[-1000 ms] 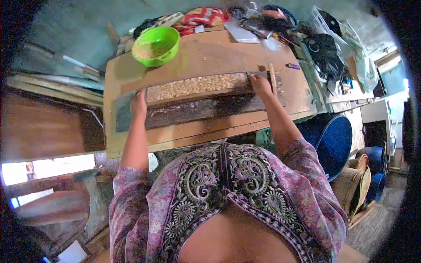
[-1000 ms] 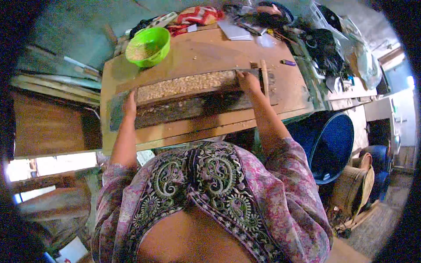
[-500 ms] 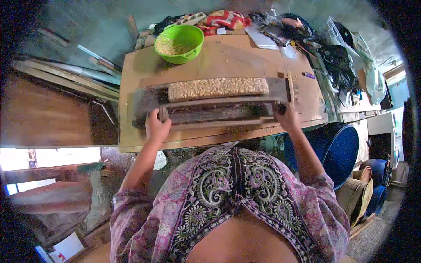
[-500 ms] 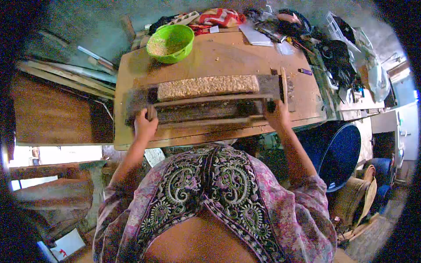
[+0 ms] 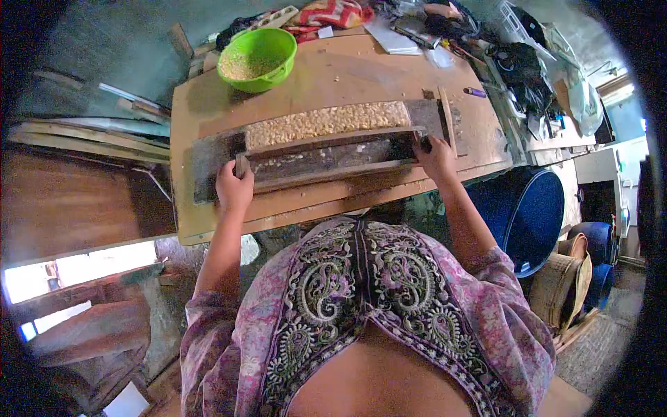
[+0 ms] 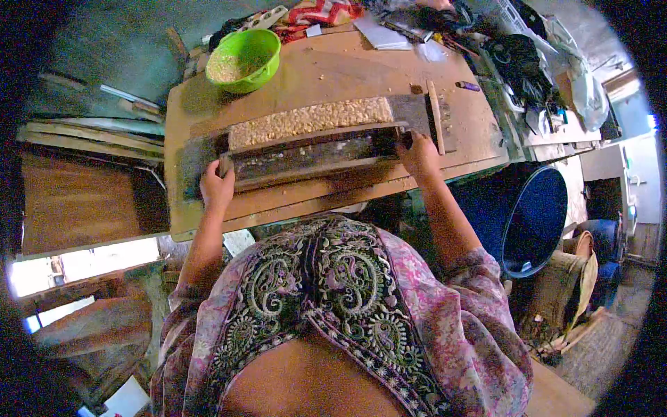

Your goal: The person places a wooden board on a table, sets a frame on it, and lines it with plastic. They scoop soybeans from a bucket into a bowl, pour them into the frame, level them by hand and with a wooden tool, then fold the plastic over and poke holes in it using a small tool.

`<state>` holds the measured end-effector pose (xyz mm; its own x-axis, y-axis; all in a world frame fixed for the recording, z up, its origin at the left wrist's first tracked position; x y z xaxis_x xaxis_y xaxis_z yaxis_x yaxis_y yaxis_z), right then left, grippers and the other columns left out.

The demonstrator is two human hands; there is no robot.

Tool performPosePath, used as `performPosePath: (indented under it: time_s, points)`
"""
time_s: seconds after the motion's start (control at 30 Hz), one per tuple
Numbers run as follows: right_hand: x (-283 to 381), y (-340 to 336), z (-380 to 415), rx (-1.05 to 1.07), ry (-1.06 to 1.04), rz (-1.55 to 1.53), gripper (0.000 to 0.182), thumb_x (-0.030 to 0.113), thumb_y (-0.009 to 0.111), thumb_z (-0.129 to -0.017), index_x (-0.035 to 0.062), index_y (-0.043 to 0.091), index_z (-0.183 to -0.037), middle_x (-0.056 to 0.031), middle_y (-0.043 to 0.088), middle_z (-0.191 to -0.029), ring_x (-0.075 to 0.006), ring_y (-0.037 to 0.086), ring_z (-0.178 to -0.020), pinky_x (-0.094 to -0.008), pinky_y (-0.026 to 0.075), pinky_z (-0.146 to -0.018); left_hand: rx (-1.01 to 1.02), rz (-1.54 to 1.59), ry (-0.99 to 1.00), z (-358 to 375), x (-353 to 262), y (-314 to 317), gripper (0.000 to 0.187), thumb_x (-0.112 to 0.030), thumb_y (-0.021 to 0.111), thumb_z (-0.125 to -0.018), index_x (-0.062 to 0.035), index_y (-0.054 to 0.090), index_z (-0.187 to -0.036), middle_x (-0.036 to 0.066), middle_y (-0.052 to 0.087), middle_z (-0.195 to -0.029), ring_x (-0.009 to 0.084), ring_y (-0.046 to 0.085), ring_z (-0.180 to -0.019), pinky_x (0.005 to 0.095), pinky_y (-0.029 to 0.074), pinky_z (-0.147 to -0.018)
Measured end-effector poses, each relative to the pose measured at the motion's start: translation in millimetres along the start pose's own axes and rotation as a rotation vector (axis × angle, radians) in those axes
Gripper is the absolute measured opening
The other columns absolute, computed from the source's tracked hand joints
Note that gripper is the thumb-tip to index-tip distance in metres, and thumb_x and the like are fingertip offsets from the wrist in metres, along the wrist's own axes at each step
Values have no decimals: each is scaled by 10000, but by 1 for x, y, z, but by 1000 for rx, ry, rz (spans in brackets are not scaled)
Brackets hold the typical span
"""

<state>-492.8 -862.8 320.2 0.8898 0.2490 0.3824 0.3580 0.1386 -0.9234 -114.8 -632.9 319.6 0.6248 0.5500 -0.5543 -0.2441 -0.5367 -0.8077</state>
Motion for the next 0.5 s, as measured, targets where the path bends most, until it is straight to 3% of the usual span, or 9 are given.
performPosePath:
  time_s: [0.27,0.33,0.37,0.43,0.47,0.5]
  points:
    - [-20,22,-11,-185,-83,-66,457,264,627,-685,-1,510,-1038,-213,538,-971,-355,517,-904,-378,421,-784,7,5,9,-1,-2,-3,384,-225,609,-659,9,535,-954,207,553,-933,334,531,-864,395,413,-761]
    - [-22,25,-11,-147,-69,-166,455,286,620,-704,-4,512,-1036,-209,538,-982,-351,516,-916,-366,418,-792,161,133,54,-2,3,-2,550,-225,638,-640,-13,451,-1111,210,524,-1016,342,504,-939,397,391,-816]
    - [-24,24,-7,-254,-143,-186,475,298,630,-706,-2,510,-1054,-207,535,-1004,-342,518,-928,-357,411,-803,161,129,41,-2,7,-7,550,-225,638,-640,-13,451,-1111,210,524,-1016,342,504,-939,397,391,-816]
    - [-33,33,-7,-72,-103,-418,604,276,660,-685,8,418,-1169,-183,486,-1114,-294,484,-1017,-339,377,-861,361,216,273,5,-4,-17,782,-196,684,-594,-42,287,-1250,212,454,-1125,357,439,-1038,395,350,-885]
    - [-48,45,-8,-12,-126,-557,647,252,668,-677,12,381,-1204,-174,464,-1152,-274,463,-1055,-334,360,-886,365,212,248,4,-4,-23,782,-196,684,-594,-42,287,-1250,212,454,-1125,357,439,-1038,395,350,-885]
    - [-36,33,-4,57,-258,-413,740,65,655,-668,5,240,-1278,-146,359,-1248,-235,436,-1065,-325,334,-918,435,140,245,5,-7,-24,856,-180,702,-570,-52,232,-1274,214,413,-1164,362,404,-1073,392,331,-909]
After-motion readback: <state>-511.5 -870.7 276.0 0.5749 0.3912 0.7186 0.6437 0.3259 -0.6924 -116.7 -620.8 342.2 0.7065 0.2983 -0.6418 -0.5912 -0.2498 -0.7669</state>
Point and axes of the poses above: each hand's wrist, its own z-axis away from the middle knuckle, its own y-axis out of the palm, x = y × z, the point moved 5 cm from there along -z, towards the middle knuckle
